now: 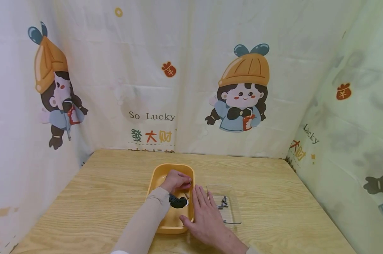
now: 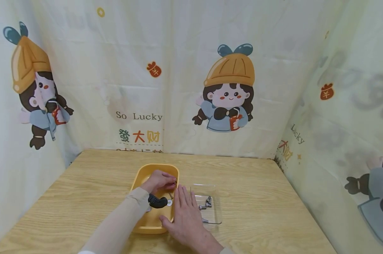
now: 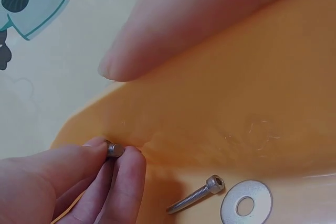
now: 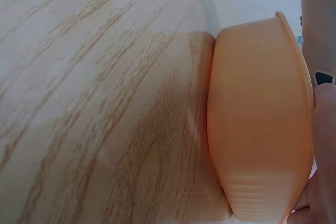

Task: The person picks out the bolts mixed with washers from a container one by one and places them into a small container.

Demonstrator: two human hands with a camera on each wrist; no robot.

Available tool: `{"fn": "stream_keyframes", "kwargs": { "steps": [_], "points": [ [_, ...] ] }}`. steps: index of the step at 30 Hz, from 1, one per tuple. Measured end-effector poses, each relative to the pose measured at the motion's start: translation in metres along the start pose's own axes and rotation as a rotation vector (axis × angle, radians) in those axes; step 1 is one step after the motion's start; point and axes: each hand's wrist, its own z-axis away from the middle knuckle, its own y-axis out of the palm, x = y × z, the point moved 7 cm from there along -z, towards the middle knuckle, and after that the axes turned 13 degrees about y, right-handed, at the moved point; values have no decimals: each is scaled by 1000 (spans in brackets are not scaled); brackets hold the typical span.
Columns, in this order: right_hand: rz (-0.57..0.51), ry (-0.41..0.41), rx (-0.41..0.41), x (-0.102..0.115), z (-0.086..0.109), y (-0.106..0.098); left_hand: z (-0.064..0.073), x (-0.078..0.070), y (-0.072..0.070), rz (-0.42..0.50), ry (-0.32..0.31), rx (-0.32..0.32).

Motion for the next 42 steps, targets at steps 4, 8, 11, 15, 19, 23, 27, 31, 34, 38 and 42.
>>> {"fn": "stream_keyframes", "kwargs": {
  "steps": [4, 8, 11, 15, 19, 23, 27, 31, 34, 38, 42],
  "points": [
    [11, 2, -3, 0, 0, 0, 1, -2, -1, -5, 5, 11],
    [6, 2, 2, 0, 0, -2, 1, -4, 0, 12, 9, 24],
    [-5, 1, 0, -1, 2, -5, 0, -5, 0, 38, 10, 37],
    [-7, 10, -17, -6, 2, -9, 0, -11, 2, 95, 36, 62],
    [2, 22, -57, -16, 2, -14, 1, -18, 1, 150, 63, 78],
    [3, 40, -92, -25, 2, -18, 2, -22, 0, 157, 59, 86],
    [-18, 56, -114, -33, 2, -22, 2, -28, 2, 172, 65, 104],
    [-18, 71, -133, -40, 2, -25, 5, -36, 7, 182, 90, 132],
    [-5, 83, -149, -47, 2, -27, 7, -40, 11, 185, 99, 153],
    [-2, 94, -161, -55, 3, -29, 9, -43, 17, 192, 105, 184],
    [-2, 102, -171, -62, 4, -31, 9, -43, 22, 191, 110, 216]
  ]
}}
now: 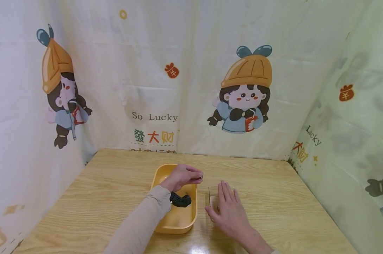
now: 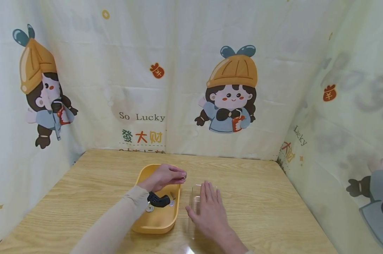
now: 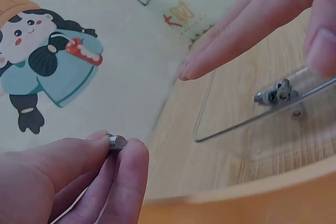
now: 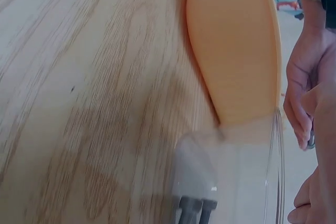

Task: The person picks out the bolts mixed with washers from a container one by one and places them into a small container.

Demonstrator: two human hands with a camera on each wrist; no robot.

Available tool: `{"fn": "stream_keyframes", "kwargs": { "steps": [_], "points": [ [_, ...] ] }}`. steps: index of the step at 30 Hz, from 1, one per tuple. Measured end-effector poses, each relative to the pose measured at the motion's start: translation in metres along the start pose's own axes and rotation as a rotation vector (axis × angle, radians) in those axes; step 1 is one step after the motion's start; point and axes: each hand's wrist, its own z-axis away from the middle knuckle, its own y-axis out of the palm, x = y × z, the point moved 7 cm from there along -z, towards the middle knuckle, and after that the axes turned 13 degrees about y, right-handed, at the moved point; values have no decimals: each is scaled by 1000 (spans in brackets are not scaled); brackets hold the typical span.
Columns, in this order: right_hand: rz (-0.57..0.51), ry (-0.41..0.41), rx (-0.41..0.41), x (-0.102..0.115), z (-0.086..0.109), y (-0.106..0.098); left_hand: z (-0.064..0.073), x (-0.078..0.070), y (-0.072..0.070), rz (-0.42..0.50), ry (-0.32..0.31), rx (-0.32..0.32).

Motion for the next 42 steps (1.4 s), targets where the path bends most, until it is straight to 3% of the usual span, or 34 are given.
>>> {"fn": "stream_keyframes", "kwargs": {
  "steps": [16, 29, 42],
  "points": [
    [3, 61, 16, -30, 2, -5, 1, 1, 41, -37, -24, 65],
    [9, 76, 11, -42, 4, -5, 0, 7, 66, -55, -30, 121],
    [-16, 96, 33, -47, 5, 1, -4, 16, 77, -33, -54, 78]
  ]
}}
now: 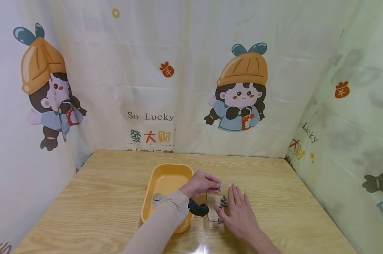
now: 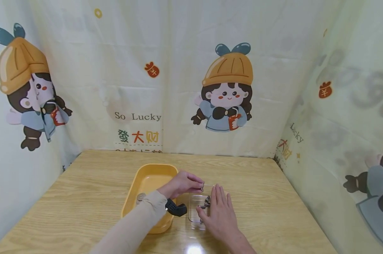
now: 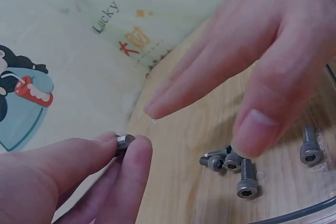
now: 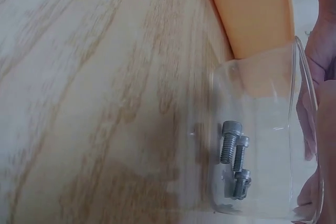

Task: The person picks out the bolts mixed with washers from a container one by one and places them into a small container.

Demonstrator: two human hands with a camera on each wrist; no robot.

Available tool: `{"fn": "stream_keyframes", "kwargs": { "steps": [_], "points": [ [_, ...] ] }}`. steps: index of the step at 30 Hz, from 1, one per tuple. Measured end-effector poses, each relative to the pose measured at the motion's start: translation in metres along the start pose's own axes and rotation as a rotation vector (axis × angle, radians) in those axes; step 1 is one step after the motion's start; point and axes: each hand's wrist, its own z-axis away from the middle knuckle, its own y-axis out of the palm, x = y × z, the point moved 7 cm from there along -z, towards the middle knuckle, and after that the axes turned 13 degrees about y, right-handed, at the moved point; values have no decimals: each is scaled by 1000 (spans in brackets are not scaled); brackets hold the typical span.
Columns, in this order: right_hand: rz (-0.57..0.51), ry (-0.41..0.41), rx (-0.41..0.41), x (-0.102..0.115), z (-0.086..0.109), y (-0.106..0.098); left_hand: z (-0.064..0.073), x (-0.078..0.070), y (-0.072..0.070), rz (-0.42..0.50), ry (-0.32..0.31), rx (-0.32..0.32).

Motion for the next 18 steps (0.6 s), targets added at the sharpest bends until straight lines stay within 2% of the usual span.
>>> {"fn": "stream_keyframes", "kwargs": {
  "steps": [10, 14, 18],
  "points": [
    [-27, 2, -13, 0, 1, 2, 2, 4, 5, -84, 0, -21],
    [-20, 1, -13, 0, 2, 3, 5, 4, 9, -167, 12, -27],
    [-16, 3, -8, 0, 2, 3, 8, 2, 14, -288, 14, -17]
  ]
}}
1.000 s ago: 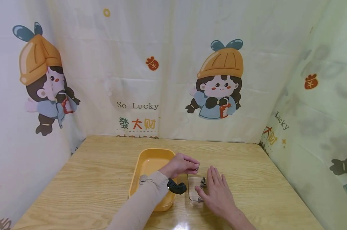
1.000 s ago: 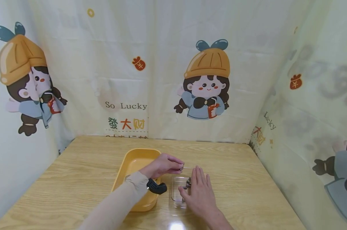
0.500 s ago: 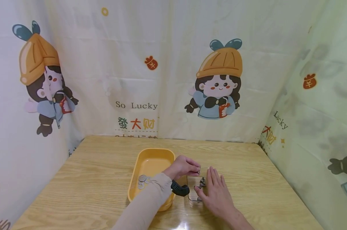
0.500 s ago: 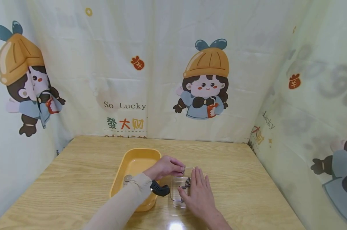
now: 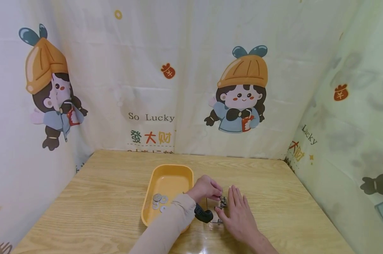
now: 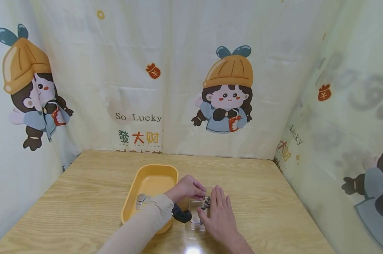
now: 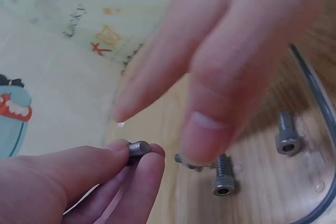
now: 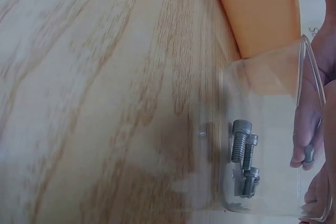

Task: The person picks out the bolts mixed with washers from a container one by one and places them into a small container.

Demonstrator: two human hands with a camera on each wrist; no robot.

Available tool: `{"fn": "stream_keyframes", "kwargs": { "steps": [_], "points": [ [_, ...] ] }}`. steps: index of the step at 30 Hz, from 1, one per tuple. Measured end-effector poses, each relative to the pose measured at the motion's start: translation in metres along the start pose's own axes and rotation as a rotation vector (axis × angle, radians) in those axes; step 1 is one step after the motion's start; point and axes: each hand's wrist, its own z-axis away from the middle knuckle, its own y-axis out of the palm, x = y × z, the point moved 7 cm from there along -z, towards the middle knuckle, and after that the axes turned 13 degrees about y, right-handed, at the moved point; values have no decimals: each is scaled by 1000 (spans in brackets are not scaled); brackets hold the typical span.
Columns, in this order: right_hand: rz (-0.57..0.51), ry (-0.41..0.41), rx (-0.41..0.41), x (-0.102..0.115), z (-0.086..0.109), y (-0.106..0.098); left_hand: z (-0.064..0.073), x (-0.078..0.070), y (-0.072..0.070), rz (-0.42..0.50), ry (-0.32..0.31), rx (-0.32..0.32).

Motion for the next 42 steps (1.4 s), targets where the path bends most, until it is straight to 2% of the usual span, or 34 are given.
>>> {"fn": "stream_keyframes", "kwargs": {
  "steps": [3, 13, 19, 22, 31, 42],
  "points": [
    [-3, -1, 1, 0, 0, 0, 2, -2, 2, -58, 10, 7],
    [-11, -1, -4, 1, 0, 0, 4, -4, 3, -82, 20, 17],
    [-12, -3, 8, 2, 0, 1, 4, 0, 1, -26, 9, 25],
    [-9, 2, 22, 1, -1, 1, 3, 0, -2, 31, 7, 22],
    [-6, -4, 14, 2, -1, -2, -3, 0, -18, 157, 23, -2],
    [-5, -4, 32, 9, -3, -5, -2, -4, -32, 150, 20, 0]
  ]
}}
